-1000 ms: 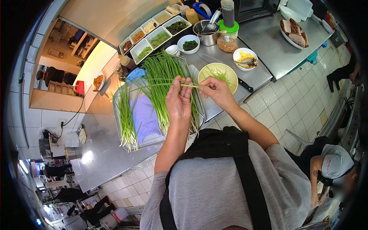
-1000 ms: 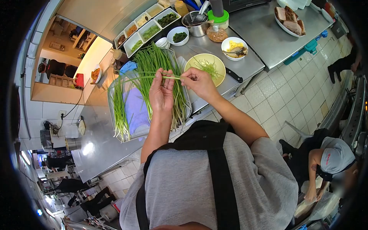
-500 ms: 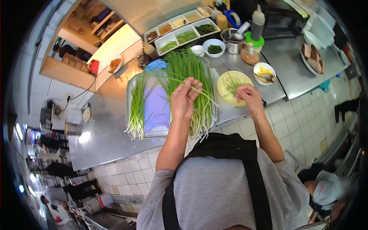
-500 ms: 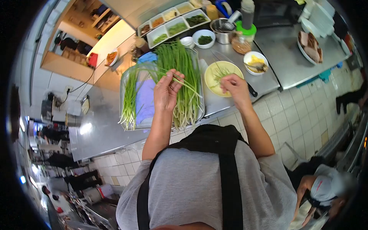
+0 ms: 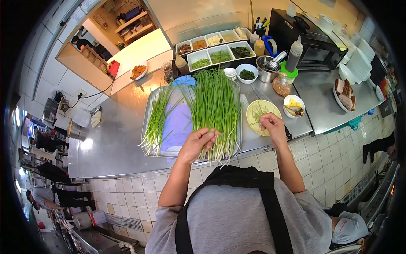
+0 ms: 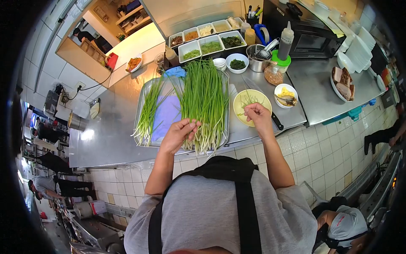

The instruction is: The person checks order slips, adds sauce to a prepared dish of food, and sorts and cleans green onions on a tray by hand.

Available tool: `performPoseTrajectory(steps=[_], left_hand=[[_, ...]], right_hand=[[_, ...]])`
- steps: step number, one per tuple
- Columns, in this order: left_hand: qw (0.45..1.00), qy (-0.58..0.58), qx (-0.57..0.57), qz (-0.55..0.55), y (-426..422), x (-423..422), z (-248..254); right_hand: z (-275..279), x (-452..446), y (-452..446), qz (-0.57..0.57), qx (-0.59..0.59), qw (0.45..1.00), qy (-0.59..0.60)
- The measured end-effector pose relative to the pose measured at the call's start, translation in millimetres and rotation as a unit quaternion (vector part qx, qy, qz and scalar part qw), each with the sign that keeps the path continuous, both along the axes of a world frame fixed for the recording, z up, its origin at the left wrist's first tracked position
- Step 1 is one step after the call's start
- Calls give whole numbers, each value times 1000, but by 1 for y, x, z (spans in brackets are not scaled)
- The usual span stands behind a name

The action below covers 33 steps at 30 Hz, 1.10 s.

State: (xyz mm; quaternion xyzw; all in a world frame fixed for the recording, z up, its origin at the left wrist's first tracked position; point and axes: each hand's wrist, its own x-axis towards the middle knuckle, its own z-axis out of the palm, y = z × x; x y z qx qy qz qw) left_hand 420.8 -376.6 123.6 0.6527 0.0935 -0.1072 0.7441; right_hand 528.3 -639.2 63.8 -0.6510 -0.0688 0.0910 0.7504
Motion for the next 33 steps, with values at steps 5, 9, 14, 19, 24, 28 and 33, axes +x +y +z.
performPoseTrajectory(steps=[5,9,14,19,24,28,33], left_hand=[[999,22,43,-11,4,-18,-6],[997,10,74,-32,9,-30,-12],[988,19,140,-59,15,-40,-11],[964,-21,265,11,48,-50,-17],[878,-64,446,164,136,-47,-37],[791,-20,570,222,186,-33,-43],[696,-109,669,234,173,-14,-51]], right_hand=[[10,4,14,0,-24,999,-32],[20,7,23,-17,-44,997,-64],[42,14,26,-108,-147,956,-229],[44,28,23,-130,-191,922,-311],[29,23,15,-119,-176,945,-250],[19,19,8,-122,-237,928,-260],[16,8,6,-116,-282,920,-248]])
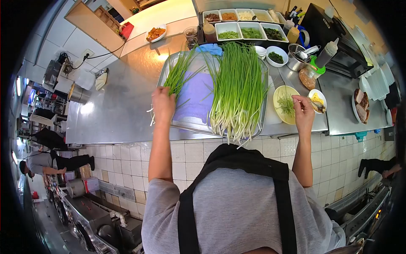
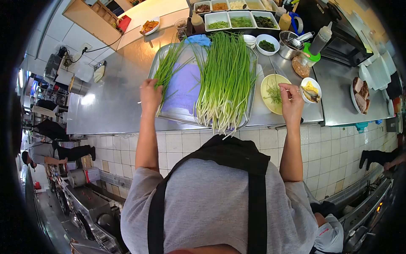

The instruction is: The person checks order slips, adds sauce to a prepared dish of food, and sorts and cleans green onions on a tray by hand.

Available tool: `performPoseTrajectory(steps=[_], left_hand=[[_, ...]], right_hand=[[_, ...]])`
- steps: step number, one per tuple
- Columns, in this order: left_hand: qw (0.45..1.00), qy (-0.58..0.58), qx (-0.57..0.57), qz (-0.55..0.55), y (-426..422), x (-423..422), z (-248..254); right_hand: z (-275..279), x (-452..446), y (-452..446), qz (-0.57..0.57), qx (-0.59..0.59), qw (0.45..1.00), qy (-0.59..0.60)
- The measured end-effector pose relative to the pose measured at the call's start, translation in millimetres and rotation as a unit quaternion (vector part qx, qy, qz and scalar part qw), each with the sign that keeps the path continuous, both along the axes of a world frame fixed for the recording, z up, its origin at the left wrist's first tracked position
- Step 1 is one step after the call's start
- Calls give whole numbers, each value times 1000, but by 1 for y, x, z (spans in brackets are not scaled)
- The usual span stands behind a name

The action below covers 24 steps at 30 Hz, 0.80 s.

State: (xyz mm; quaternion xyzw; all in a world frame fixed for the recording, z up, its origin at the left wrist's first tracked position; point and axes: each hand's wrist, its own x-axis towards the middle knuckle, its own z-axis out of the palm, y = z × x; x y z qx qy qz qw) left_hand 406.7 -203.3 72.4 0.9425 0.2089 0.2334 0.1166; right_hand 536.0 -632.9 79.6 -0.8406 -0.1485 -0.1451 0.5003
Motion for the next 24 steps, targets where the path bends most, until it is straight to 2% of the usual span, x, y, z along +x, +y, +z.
performPoseTrajectory(steps=[3,5,11,14,17,20,24], left_hand=[[983,3,-142,-116,-35,25,-26],[969,25,-209,-128,-64,42,-39],[985,44,-157,-51,-93,66,-56],[970,8,-229,-79,-74,66,-69],[907,0,-420,-14,-70,53,-56],[775,-71,-626,-57,-74,40,-32],[705,-79,-702,-64,-83,27,5]], right_hand=[[1,-5,5,1,9,1000,14],[2,-7,9,5,18,1000,13],[9,-17,12,18,9,1000,10],[7,-18,8,19,12,999,24],[7,-19,6,19,7,1000,24],[11,-18,11,24,8,999,23],[18,-18,29,61,10,998,16]])
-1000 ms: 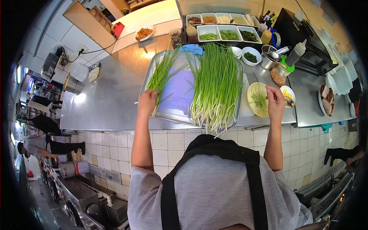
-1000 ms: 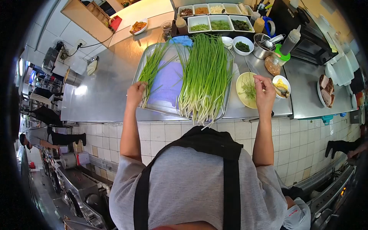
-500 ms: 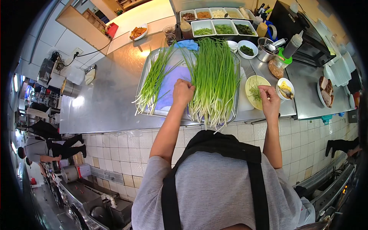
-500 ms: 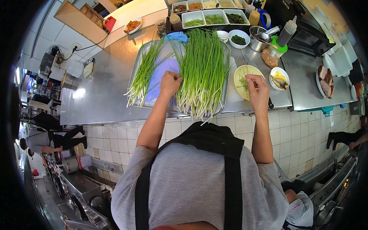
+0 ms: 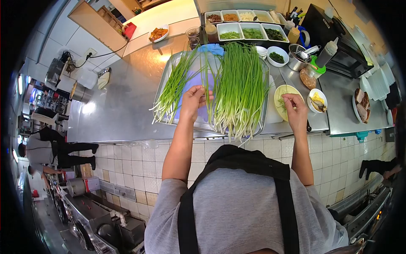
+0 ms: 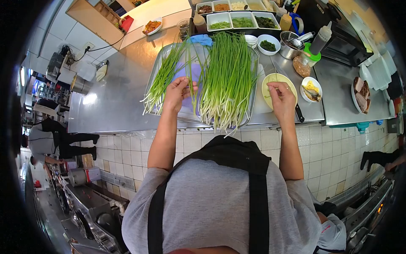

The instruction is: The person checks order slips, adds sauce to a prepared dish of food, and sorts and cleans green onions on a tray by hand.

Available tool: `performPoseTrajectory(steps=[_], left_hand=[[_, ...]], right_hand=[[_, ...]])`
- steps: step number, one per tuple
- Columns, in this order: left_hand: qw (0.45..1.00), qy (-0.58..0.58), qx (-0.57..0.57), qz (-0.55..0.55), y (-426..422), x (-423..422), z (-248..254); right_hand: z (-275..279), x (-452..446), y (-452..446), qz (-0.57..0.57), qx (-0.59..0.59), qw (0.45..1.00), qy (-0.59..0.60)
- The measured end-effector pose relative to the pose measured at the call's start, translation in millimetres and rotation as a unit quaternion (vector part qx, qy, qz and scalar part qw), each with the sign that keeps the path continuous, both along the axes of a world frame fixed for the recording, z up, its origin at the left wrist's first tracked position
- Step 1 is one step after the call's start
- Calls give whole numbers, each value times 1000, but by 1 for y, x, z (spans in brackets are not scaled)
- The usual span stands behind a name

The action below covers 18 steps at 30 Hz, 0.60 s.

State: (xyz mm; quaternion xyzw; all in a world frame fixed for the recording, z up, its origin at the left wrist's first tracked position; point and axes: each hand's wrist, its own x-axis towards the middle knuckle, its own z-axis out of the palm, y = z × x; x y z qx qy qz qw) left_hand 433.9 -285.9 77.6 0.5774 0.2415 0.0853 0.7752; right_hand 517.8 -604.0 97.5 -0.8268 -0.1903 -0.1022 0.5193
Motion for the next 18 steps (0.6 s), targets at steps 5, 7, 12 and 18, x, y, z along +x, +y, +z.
performPoseTrajectory(steps=[5,7,12,18], left_hand=[[995,-42,-91,-29,-8,-6,17],[991,-50,-121,-38,-16,-5,22],[996,-43,-57,-55,-34,7,17],[986,-98,-114,-76,-48,10,35]], right_hand=[[1,-6,30,79,0,997,-25],[4,-13,45,110,4,994,-13],[4,-22,64,171,-2,985,-19],[11,-29,67,184,-22,983,10]])
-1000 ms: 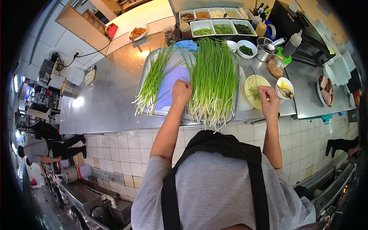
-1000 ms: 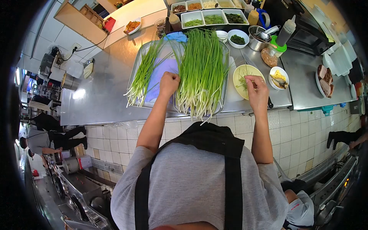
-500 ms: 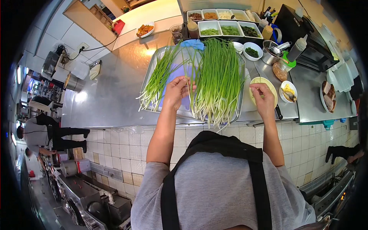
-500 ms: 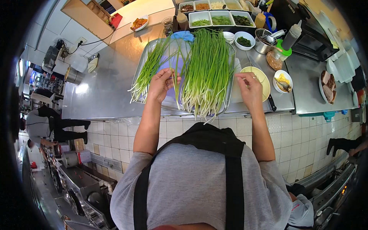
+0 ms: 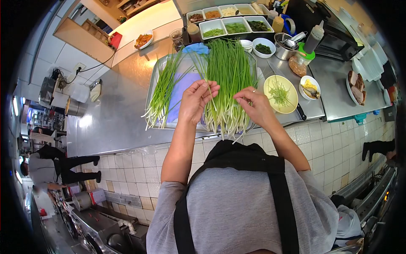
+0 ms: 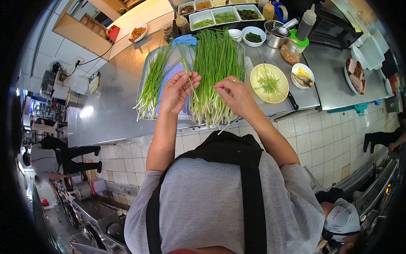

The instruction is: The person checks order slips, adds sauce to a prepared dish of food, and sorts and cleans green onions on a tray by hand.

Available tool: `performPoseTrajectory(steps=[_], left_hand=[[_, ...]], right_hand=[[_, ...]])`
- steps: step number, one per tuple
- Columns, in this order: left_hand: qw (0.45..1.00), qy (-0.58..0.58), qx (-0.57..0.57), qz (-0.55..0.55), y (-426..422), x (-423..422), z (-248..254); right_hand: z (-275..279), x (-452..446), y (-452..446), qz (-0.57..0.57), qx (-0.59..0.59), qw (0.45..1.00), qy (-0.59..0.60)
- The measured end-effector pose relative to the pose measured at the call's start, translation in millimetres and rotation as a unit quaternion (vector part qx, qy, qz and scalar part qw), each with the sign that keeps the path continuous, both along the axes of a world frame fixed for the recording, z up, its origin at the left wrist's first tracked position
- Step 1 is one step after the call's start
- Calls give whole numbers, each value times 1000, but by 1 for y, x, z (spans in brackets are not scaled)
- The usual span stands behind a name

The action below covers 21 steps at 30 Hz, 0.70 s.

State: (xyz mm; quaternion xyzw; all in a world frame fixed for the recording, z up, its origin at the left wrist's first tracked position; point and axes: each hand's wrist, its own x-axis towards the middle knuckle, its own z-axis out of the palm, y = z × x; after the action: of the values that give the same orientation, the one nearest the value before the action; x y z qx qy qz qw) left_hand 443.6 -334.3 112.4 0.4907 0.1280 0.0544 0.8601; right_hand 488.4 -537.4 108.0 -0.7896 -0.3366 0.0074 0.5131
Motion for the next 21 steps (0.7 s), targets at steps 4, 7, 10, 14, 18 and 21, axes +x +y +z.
performPoseTrajectory(steps=[4,7,10,14,18,21], left_hand=[[999,-17,2,-33,-7,-1,10],[998,-17,50,-31,-12,-3,7],[995,-16,98,-18,-12,-5,2],[989,-24,148,-7,-10,-12,-2],[982,-21,185,22,3,-27,-9],[967,-20,233,99,32,-36,-19]], right_hand=[[-2,-1,0,11,-12,1000,6],[-3,-1,-1,9,-7,1000,3],[-9,2,-2,0,15,1000,12],[-10,5,-6,-9,7,999,40],[-15,16,-16,-31,25,997,60],[-13,21,-32,-75,33,996,26]])
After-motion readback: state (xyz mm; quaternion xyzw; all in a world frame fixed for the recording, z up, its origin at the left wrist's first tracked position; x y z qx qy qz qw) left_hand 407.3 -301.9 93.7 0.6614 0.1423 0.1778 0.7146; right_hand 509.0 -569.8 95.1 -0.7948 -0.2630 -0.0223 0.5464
